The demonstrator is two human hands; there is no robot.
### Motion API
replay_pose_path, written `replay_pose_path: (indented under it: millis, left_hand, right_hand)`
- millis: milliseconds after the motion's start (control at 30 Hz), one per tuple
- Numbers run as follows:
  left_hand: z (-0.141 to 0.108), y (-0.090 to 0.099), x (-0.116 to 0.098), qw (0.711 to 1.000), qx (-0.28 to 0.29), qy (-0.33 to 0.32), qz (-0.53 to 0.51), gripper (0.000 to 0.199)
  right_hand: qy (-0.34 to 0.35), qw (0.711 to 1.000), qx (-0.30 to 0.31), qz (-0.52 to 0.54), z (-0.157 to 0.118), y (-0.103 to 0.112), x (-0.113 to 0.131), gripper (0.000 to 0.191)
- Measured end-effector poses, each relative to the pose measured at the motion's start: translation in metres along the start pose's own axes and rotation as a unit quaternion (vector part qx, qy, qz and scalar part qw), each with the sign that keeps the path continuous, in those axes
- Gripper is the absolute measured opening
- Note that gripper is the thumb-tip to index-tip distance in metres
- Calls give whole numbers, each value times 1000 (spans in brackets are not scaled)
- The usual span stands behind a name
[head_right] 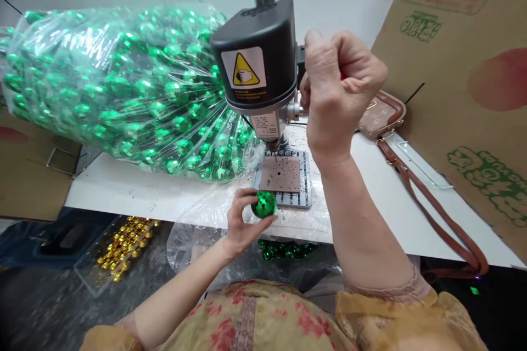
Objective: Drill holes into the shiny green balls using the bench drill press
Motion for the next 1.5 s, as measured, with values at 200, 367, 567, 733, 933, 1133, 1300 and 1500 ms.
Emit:
replay_pose_path:
  millis: [200, 367, 567, 733, 933, 1133, 1300, 1500]
  left_hand:
    - [-62, 23, -7, 930, 310, -196, -8, 33]
    - [-87, 34, 7, 910, 393, -120, 51, 53]
    - [-49, 35, 2, 951, 248, -183, -34, 22]
    - [54, 11, 49, 983, 125, -121, 63, 29]
    - [133, -9, 99, 880, 325, -127, 324, 34]
    - [153, 0, 95, 802, 294, -75, 514, 24]
    - [163, -7, 103, 800, 295, -10, 523, 55]
    - [155, -22, 111, 814, 326, 5, 481, 42]
  right_hand:
    - [-3, 1000, -3, 22, 0, 1, 0, 58]
    - [-8, 1000, 6, 27, -1, 4, 0, 47]
    - [-23, 999, 24, -7, -6, 6, 7, 42]
    - [-25, 999, 35, -29, -8, 6, 11, 44]
    - [-23, 999, 31, -24, -7, 7, 9, 43]
    - [-13, 1000, 23, -9, -8, 5, 10, 42]
    - [-5, 1000, 25, -9, -10, 5, 10, 42]
    - [-11, 1000, 22, -3, -10, 7, 8, 43]
Point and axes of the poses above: each hand's wrist, its own z-axis towards the middle knuckle, its own y-axis out of the back of the hand, x = y × z, the point moved 1 cm from there along z, towards the middle knuckle, and after that the axes turned 7 degrees about -x, right-handed, at the moved point
